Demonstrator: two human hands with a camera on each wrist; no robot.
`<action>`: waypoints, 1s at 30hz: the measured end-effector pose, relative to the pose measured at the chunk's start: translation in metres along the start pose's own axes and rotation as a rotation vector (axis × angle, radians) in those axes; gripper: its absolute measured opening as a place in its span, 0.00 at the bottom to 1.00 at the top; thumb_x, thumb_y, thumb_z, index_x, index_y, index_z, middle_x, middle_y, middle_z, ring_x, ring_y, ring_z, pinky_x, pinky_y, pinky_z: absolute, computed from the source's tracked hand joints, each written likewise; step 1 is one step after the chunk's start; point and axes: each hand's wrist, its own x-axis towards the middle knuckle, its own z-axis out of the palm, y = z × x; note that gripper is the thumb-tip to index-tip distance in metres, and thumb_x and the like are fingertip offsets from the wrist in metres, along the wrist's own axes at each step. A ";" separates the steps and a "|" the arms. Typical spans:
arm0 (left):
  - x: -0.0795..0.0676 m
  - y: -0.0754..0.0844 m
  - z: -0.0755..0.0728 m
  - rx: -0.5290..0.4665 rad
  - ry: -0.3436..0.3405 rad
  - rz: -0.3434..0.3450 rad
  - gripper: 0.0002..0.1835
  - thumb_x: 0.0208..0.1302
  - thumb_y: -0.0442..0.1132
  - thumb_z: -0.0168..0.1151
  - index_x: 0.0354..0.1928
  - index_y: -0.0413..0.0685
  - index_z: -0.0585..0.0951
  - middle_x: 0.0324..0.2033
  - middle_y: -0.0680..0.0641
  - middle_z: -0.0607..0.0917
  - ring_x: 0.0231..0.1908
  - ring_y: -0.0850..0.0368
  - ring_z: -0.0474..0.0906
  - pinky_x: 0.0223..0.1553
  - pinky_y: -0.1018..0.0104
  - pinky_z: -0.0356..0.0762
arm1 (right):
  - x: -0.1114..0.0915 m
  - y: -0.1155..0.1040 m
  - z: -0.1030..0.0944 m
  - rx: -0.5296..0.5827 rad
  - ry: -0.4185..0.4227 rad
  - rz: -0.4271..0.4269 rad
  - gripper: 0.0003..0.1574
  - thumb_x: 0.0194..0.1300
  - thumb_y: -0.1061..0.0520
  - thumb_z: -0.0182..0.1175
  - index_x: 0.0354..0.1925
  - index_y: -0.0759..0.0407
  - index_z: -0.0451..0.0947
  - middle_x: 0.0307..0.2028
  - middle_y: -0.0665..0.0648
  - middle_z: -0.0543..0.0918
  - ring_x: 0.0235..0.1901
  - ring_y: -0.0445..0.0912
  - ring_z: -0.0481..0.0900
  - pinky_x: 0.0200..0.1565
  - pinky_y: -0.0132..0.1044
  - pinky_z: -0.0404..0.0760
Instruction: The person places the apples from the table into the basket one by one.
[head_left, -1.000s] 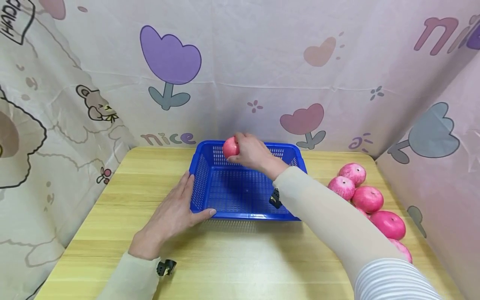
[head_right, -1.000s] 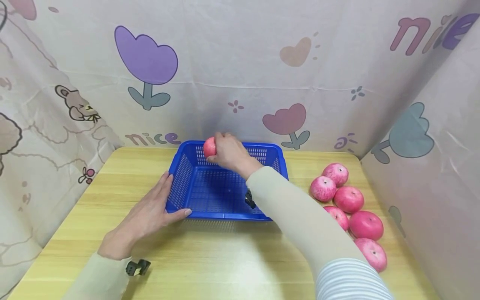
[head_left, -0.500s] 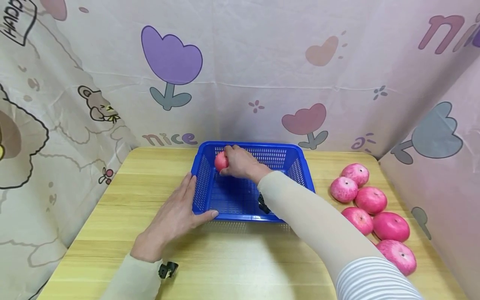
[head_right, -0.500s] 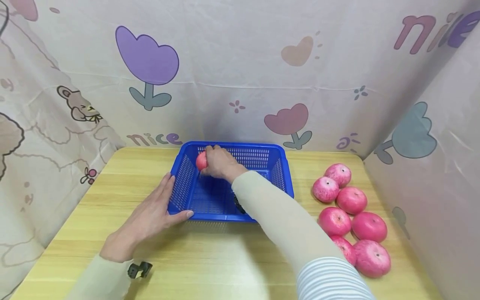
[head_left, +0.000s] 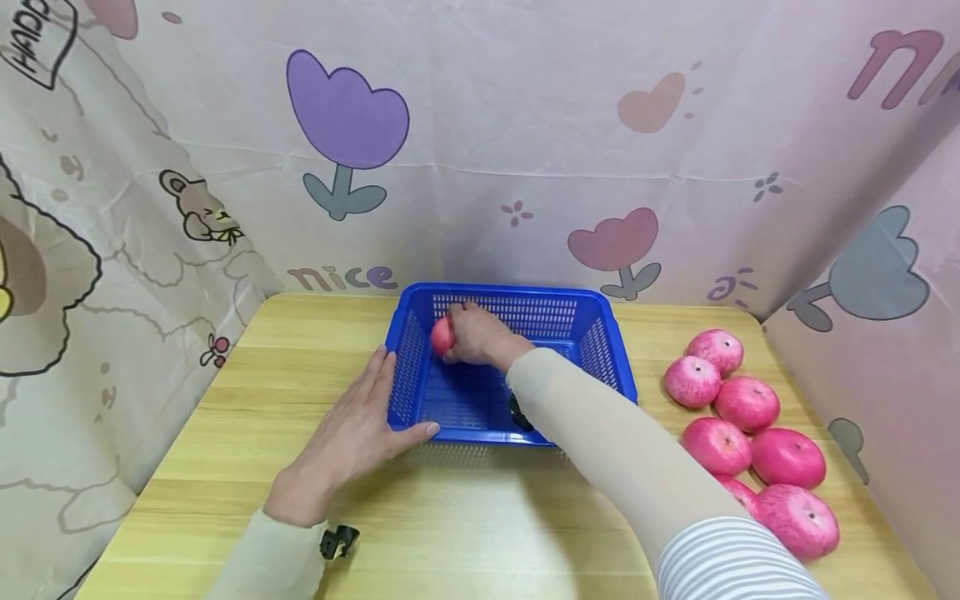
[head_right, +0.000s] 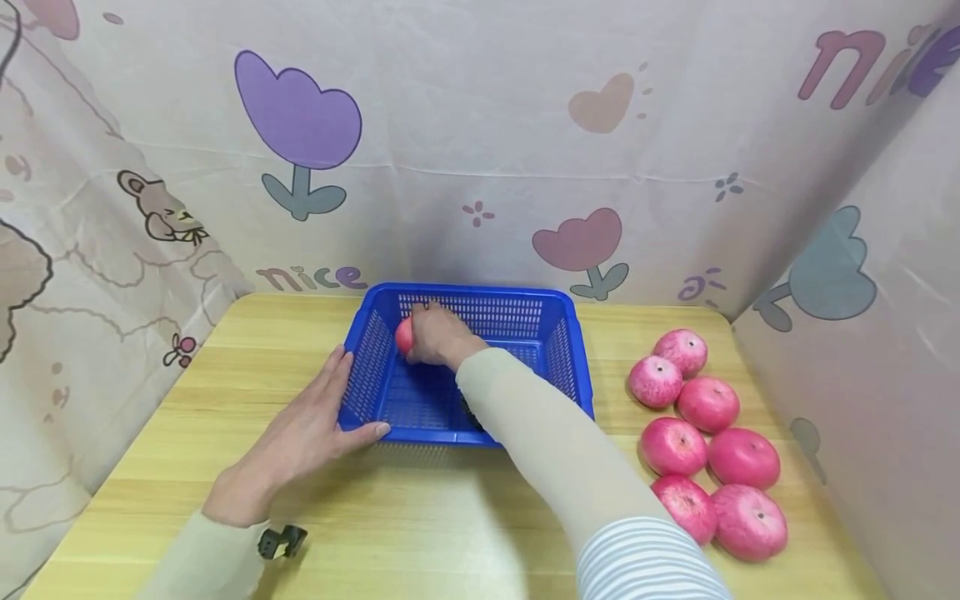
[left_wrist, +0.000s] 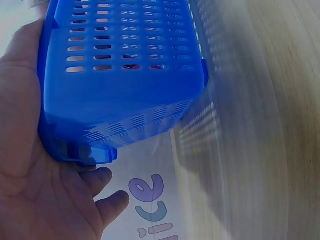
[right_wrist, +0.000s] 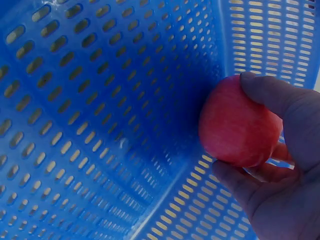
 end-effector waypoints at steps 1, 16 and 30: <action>0.000 0.000 0.000 -0.001 -0.001 -0.001 0.71 0.60 0.82 0.59 0.85 0.41 0.39 0.85 0.38 0.39 0.82 0.31 0.47 0.77 0.32 0.56 | 0.000 0.000 0.001 0.000 -0.001 0.001 0.50 0.60 0.42 0.78 0.70 0.61 0.69 0.60 0.63 0.79 0.58 0.55 0.81 0.63 0.49 0.82; 0.001 -0.001 0.001 0.001 0.003 0.006 0.72 0.58 0.86 0.52 0.85 0.41 0.39 0.85 0.38 0.39 0.82 0.31 0.48 0.78 0.34 0.56 | 0.003 0.002 0.008 0.028 0.000 -0.004 0.52 0.60 0.38 0.78 0.71 0.61 0.69 0.62 0.63 0.78 0.59 0.55 0.80 0.65 0.49 0.81; 0.002 -0.001 0.001 0.003 -0.001 0.000 0.71 0.60 0.82 0.58 0.85 0.41 0.39 0.85 0.39 0.38 0.82 0.31 0.48 0.77 0.33 0.57 | -0.002 0.004 0.002 0.050 -0.021 -0.026 0.52 0.63 0.45 0.76 0.76 0.62 0.65 0.67 0.66 0.76 0.66 0.57 0.78 0.69 0.50 0.78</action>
